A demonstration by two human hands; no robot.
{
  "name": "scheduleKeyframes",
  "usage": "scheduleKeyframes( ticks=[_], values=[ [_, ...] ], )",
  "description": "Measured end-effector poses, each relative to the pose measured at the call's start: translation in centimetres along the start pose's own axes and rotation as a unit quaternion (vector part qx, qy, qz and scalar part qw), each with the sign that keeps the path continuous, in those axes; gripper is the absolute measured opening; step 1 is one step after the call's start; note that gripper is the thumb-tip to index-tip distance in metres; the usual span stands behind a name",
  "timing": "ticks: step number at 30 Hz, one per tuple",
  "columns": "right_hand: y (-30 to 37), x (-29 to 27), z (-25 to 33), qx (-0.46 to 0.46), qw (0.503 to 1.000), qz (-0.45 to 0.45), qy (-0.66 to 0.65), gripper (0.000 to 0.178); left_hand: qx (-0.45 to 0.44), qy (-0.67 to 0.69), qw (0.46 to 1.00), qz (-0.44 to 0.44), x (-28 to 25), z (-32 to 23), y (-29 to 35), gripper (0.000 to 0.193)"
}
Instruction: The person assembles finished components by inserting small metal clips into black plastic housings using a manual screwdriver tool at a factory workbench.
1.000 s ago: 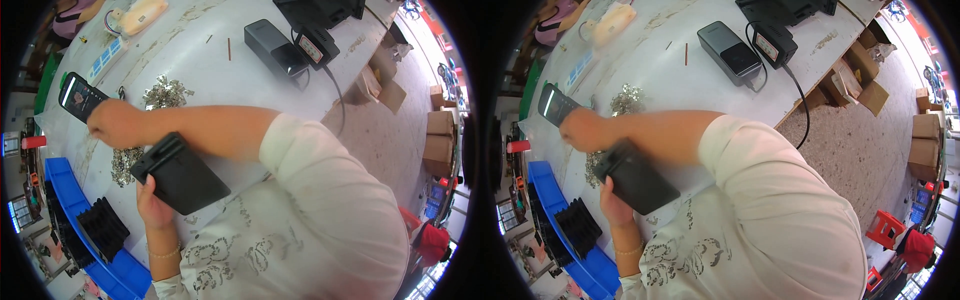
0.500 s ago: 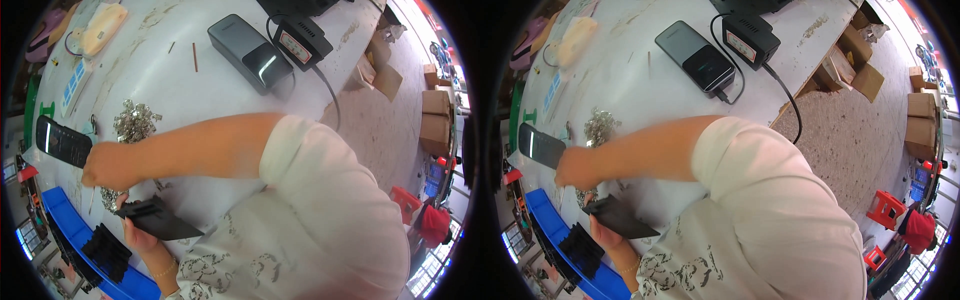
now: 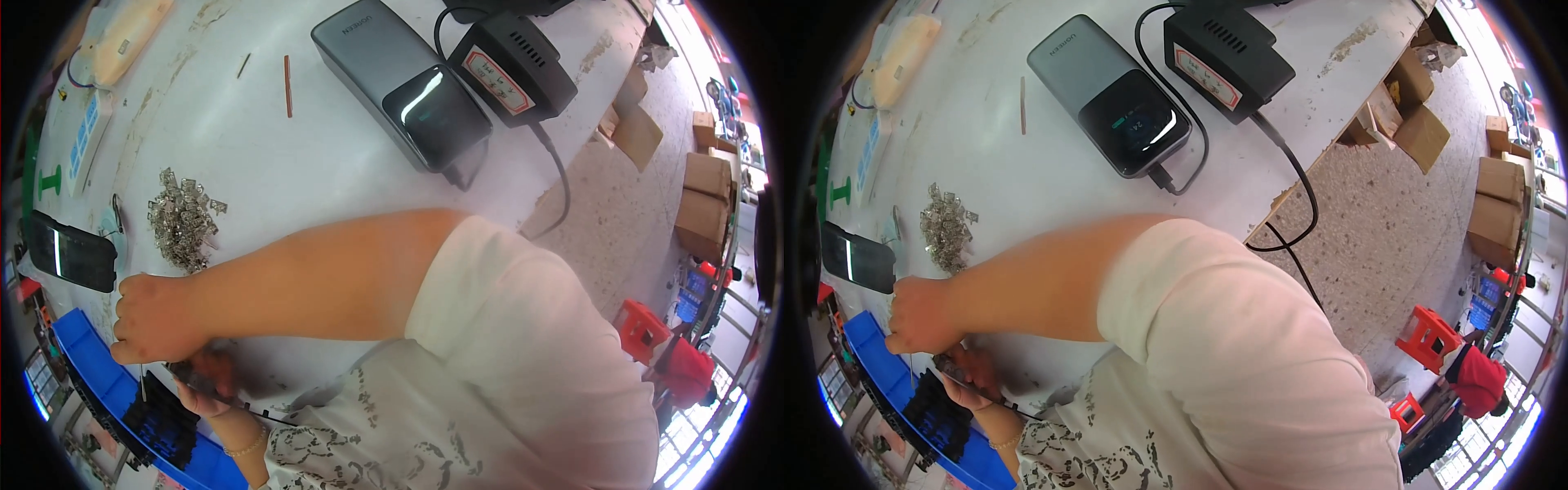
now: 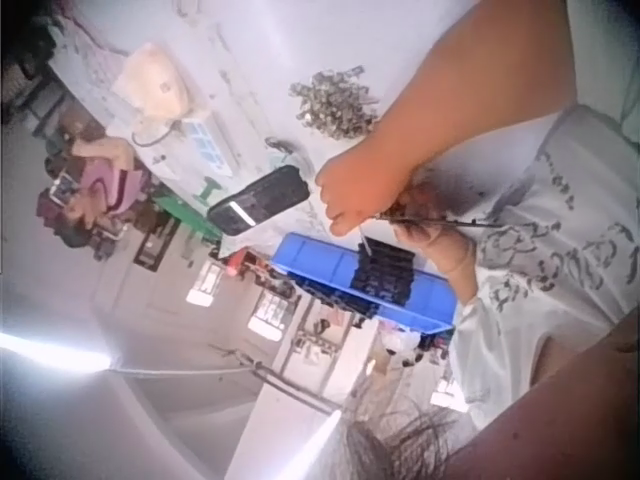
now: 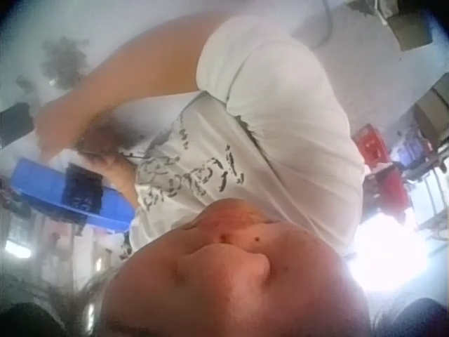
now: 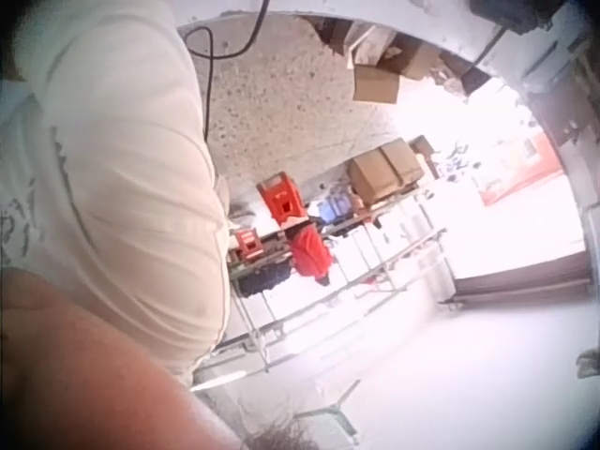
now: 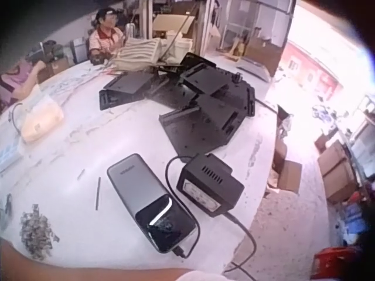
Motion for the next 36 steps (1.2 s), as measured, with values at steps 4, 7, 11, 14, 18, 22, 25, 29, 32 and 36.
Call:
scheduleKeyframes(
  ticks=[4, 7, 11, 14, 18, 22, 25, 29, 32, 36],
  values=[
    [0.7, 0.3, 0.5, -0.007, 0.999, 0.03, -0.011, 0.013, 0.006, 0.055, 0.998, 0.023, 1.1, -0.1, -1.1, 0.036],
    [0.3, 0.6, 0.6, 0.008, 0.998, 0.053, -0.02, 0.013, -0.021, 0.069, 0.993, 0.089, 1.0, 0.2, -1.8, 0.033],
    [-0.1, 0.9, 0.3, 0.025, 0.997, 0.063, -0.022, 0.011, -0.066, 0.092, 0.973, 0.199, -1.0, -0.2, -2.3, 0.039],
    [-0.3, 1.3, 0.2, 0.035, 0.996, 0.079, -0.03, 0.012, -0.072, 0.129, 0.954, 0.26, -2.2, 0.2, -1.9, 0.042],
    [-0.2, 1.6, 0.3, 0.044, 0.994, 0.097, -0.033, 0.013, -0.102, 0.234, 0.911, 0.324, -1.2, 1.1, -3.0, 0.037],
    [-0.1, 1.3, -0.1, 0.062, 0.99, 0.112, -0.059, 0.013, -0.141, 0.25, 0.872, 0.397, -1.4, 0.9, -3.7, 0.037],
    [0.0, 1.3, -0.6, 0.098, 0.981, 0.154, -0.064, 0.013, -0.121, 0.247, 0.891, 0.36, -1.5, 0.7, -3.5, 0.034],
    [0.0, 0.5, -0.8, 0.099, 0.98, 0.158, -0.07, 0.011, -0.08, 0.24, 0.926, 0.281, -1.6, 0.2, -2.8, 0.03],
    [-0.2, 0.8, -0.5, 0.087, 0.983, 0.142, -0.081, 0.011, -0.048, 0.235, 0.946, 0.219, -1.7, -0.1, -1.8, 0.028],
    [0.0, 0.7, -0.3, 0.073, 0.985, 0.127, -0.087, 0.012, -0.01, 0.231, 0.963, 0.137, -1.9, 0.0, -1.0, 0.026]
  ],
)
Point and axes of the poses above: each hand's wrist, its own y-axis away from the middle knuckle, its own x-axis out of the palm, z = x × y, the point moved 4 cm from there along -y, towards the middle knuckle, and after that the axes turned 8 degrees about z, right-handed, at the moved point
